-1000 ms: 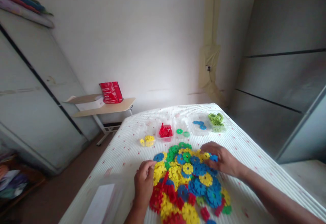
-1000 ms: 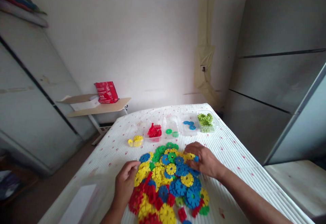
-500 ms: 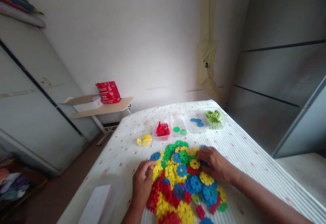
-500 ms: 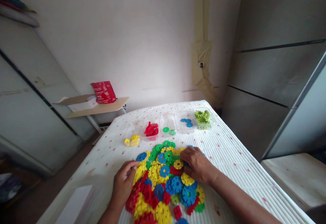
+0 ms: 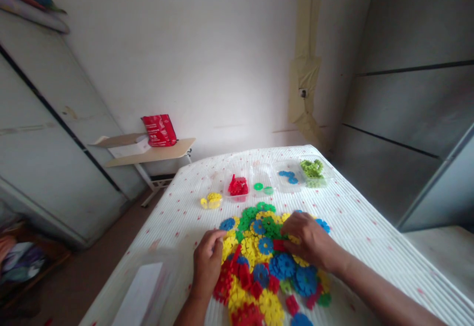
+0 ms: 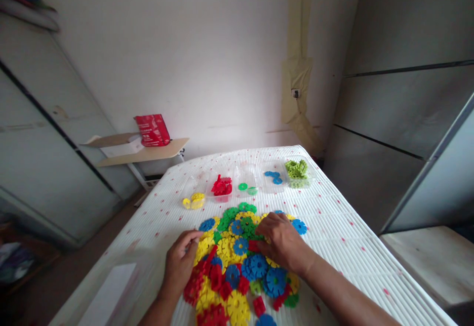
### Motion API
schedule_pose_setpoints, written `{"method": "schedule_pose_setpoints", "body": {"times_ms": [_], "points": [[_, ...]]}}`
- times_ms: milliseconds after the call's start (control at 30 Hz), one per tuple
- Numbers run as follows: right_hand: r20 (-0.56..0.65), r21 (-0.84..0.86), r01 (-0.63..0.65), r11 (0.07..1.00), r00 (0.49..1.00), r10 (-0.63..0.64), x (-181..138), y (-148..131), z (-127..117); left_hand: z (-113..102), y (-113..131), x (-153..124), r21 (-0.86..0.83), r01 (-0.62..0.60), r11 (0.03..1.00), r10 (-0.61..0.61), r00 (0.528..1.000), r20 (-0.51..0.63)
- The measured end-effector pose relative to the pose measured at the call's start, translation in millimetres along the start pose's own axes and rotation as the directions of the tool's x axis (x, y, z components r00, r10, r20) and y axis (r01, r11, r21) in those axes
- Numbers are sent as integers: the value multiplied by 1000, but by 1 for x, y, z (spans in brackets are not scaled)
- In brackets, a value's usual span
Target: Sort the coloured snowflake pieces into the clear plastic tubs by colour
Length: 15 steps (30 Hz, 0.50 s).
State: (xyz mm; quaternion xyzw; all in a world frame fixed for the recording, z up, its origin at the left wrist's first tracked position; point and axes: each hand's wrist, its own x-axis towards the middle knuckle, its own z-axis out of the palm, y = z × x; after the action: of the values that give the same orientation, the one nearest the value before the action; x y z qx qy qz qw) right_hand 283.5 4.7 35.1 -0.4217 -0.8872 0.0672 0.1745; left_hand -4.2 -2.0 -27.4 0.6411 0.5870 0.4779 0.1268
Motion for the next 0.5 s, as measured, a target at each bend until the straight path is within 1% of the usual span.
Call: {"method": "schedule_pose_setpoints", "body": {"times_ms": [100,233,367,500], "points": [[71,-111,-31,993,997,39,5,-12,14,-1,1,0,0,-8,1000,8,1000,-6],[69,-201,-82,976,993,98,6,-10,27,-1,2,0,13,-42,999,42,999,-6],[101,-235,-72,969,990,98,7,-7,27,0,4,-1,65,-105,992,104,994,17],[147,-257,-66,964,984,106,14,-14,22,1,7,-5,148,-190,971,186,982,47]]}}
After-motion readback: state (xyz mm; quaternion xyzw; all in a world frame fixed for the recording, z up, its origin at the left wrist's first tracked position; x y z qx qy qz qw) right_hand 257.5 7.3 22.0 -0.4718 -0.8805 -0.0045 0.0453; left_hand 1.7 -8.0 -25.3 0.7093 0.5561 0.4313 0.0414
